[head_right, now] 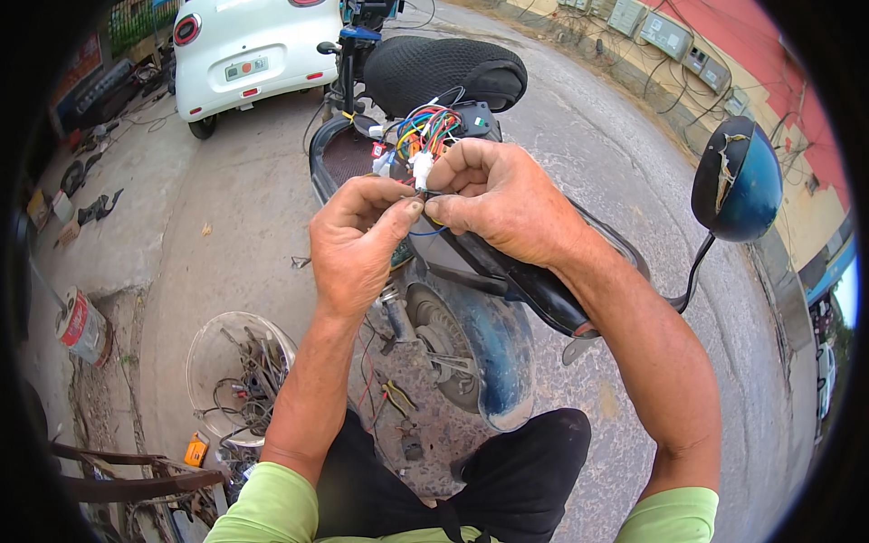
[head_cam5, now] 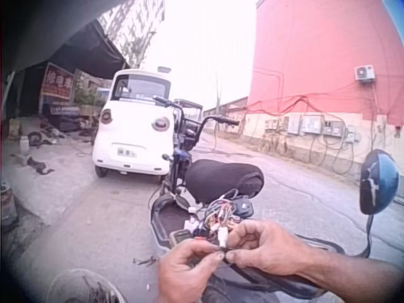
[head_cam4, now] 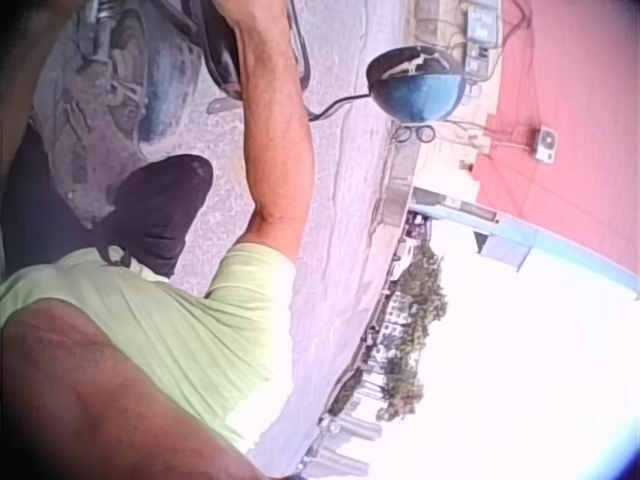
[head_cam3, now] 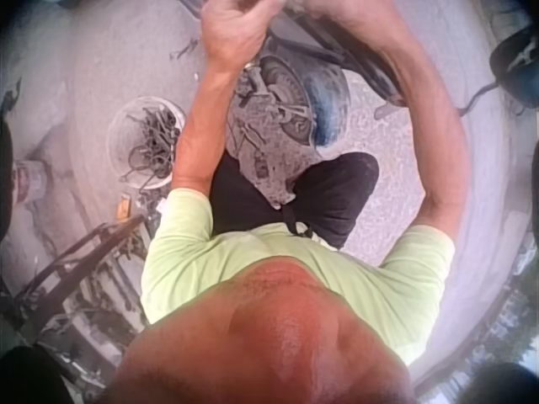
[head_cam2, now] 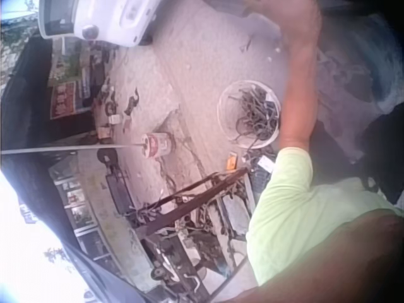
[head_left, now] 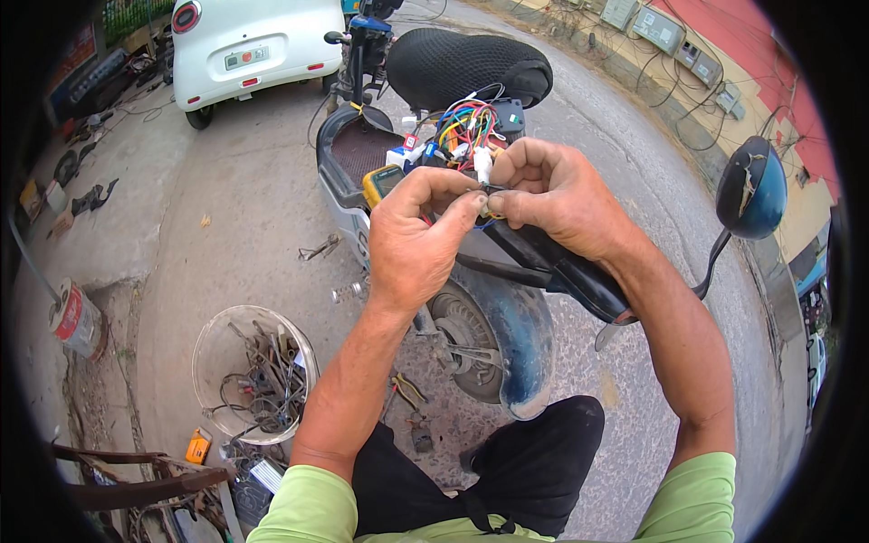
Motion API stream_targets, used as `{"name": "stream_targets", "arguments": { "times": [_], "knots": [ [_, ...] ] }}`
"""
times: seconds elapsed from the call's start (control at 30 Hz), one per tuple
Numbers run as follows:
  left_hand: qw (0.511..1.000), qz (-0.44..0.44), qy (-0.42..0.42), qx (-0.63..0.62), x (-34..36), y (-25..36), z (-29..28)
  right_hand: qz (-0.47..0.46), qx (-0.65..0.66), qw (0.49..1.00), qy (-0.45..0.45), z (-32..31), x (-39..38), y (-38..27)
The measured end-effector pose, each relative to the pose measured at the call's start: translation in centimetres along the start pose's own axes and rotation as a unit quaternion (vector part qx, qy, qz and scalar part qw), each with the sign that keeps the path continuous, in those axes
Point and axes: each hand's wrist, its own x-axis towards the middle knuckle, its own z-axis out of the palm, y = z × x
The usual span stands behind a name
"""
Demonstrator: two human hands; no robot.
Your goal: The person repairs an electric scooter by connecting and testing wires using a multimeter. They strip wire ends, twist them together, and wrap connections with electrical tape. The person then moves to the handlebar area to continue working on the wiring.
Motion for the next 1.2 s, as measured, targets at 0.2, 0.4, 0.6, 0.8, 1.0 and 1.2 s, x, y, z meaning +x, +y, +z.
{"name": "stream_targets", "arguments": {
  "times": [0.2,0.4,0.6,0.8,1.0,1.2],
  "knots": [
    [0.999,-0.023,-0.024,-0.033,0.10,0.13,-0.22,0.003,-0.007,1.000,0.008,0.17,-0.04,-0.12],
    [0.998,-0.040,-0.014,-0.044,0.08,-0.02,-0.10,-0.004,-0.023,1.000,0.012,-0.22,0.08,0.22],
    [0.997,-0.048,-0.016,-0.052,0.07,-0.20,-0.09,0.001,-0.031,0.999,0.020,-0.22,0.05,0.15],
    [0.998,-0.046,-0.030,-0.041,0.11,-0.21,-0.15,-0.009,-0.055,0.998,0.033,-0.13,0.02,0.03],
    [0.998,-0.035,-0.044,-0.037,0.11,-0.32,-0.18,0.008,-0.064,0.997,0.030,-0.06,-0.10,-0.14],
    [0.998,-0.014,-0.054,-0.002,0.12,0.04,-0.29,-0.001,-0.067,0.997,0.026,-0.01,-0.08,-0.16]
  ]
}}
